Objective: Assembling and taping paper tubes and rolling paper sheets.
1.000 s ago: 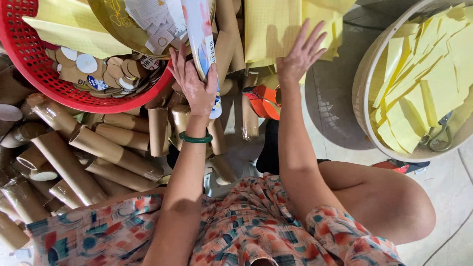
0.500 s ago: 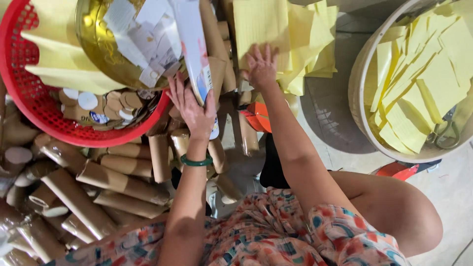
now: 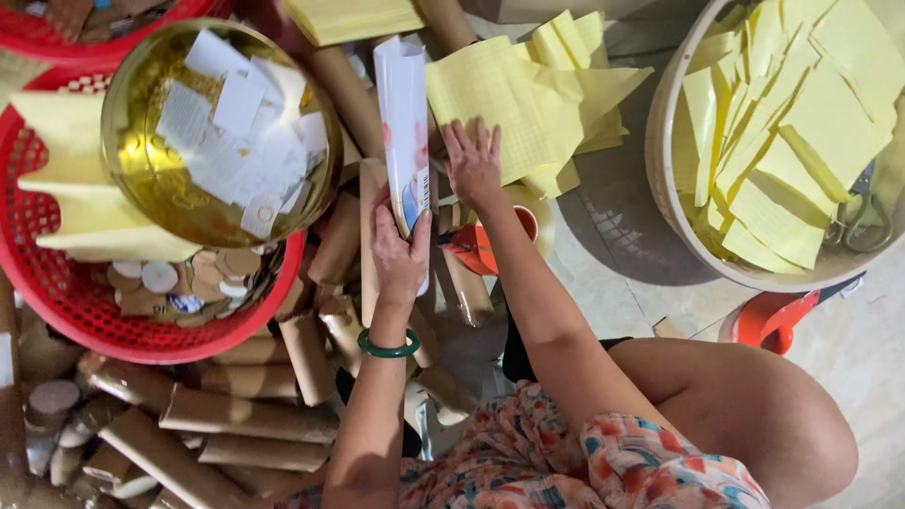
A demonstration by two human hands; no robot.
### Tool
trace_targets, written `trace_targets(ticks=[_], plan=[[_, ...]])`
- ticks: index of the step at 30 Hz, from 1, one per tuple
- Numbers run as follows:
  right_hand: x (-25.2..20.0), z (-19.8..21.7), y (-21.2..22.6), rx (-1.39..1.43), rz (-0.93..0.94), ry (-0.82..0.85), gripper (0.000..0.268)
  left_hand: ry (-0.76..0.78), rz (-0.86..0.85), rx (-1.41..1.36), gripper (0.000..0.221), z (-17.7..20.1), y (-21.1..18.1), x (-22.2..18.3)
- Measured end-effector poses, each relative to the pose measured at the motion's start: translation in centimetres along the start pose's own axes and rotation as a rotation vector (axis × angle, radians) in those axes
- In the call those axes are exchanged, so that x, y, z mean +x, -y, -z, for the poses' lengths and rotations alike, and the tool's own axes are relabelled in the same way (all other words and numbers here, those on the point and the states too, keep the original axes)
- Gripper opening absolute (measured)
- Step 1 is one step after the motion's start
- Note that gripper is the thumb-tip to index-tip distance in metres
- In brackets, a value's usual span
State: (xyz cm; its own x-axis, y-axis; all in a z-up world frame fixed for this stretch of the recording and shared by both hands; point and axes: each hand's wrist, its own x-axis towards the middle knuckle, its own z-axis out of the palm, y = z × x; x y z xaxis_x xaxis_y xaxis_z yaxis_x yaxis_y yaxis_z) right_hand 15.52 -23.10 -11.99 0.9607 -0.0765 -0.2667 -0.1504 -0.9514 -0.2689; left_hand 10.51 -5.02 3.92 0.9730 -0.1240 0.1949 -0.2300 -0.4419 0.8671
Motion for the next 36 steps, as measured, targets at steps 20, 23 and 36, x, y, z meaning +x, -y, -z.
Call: trace_targets(ticks=[20, 23, 36], plan=[[0.7, -0.2, 1.8, 0.336, 0.003, -0.258, 0.092, -0.299, 0.19, -0.235, 0.051, 2.5, 1.4, 0.1], [3.7, -7.2, 0.8, 0.46, -0.029, -0.255, 0.086, -0.336, 0.239, -0.234, 0.056, 4.2, 1.7, -0.3], [-6.1, 1.9, 6.1, 0.379, -0.27, -0.428, 0.082, -0.401, 0.263, -0.189, 0.059, 5.2, 3.1, -3.3]])
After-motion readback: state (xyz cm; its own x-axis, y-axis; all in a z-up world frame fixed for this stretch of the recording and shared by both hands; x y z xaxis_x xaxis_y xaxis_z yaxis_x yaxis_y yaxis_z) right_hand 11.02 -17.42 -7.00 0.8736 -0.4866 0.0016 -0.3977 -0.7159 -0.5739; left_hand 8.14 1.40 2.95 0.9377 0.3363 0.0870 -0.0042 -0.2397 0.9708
